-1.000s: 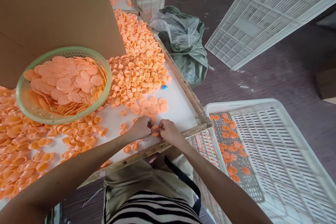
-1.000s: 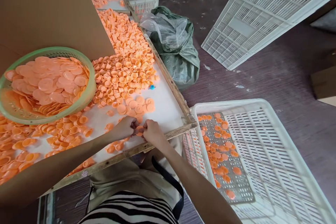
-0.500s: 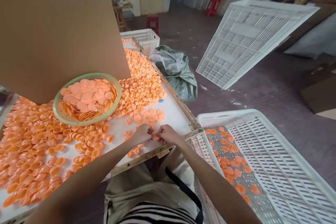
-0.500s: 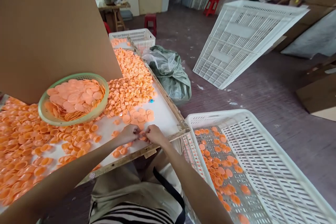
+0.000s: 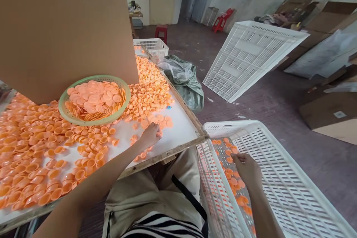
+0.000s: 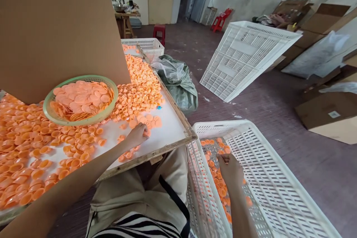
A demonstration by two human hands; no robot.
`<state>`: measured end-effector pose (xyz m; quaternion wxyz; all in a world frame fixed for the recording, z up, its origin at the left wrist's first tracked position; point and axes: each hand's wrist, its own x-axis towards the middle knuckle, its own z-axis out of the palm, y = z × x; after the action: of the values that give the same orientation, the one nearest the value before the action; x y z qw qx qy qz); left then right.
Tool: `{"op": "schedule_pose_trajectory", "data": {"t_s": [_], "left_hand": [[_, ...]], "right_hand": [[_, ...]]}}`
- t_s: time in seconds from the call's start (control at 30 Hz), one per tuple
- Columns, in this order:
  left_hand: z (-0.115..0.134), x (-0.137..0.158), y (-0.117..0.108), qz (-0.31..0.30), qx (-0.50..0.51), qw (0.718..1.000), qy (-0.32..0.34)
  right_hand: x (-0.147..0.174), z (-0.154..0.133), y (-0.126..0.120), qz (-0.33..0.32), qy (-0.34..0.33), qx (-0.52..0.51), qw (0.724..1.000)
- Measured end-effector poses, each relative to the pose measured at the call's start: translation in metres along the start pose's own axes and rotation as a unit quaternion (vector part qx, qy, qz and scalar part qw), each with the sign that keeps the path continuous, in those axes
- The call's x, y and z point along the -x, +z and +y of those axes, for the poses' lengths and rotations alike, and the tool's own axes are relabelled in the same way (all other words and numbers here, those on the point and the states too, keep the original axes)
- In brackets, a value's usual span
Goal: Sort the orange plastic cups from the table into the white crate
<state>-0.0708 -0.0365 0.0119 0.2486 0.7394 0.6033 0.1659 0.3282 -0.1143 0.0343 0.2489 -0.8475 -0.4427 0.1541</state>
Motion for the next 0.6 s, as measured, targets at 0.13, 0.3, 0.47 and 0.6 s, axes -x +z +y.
{"op": "schedule_pose_trajectory", "data": {"t_s": [0.13,0.3,0.47,0.6], "left_hand": [[0.001,0.001,-0.005,-0.002,-0.002,1.0,-0.008],[0.002,0.0,-0.006,-0.006,0.023,1.0,-0.013],[0.012,0.019,-0.018,0.02,0.177,0.984,0.018],[0.005,0.049,-0.033,-0.001,0.237,0.972,0.003]], "right_hand": [[0.013,-0.022,0.033,-0.046,-0.054,-0.077,0.995],[0.051,-0.107,0.08,-0.13,-0.203,-0.172,0.955],[0.091,-0.178,0.116,-0.253,-0.262,-0.2,0.91],[0.109,-0.197,0.138,-0.39,-0.273,-0.255,0.841]]}}
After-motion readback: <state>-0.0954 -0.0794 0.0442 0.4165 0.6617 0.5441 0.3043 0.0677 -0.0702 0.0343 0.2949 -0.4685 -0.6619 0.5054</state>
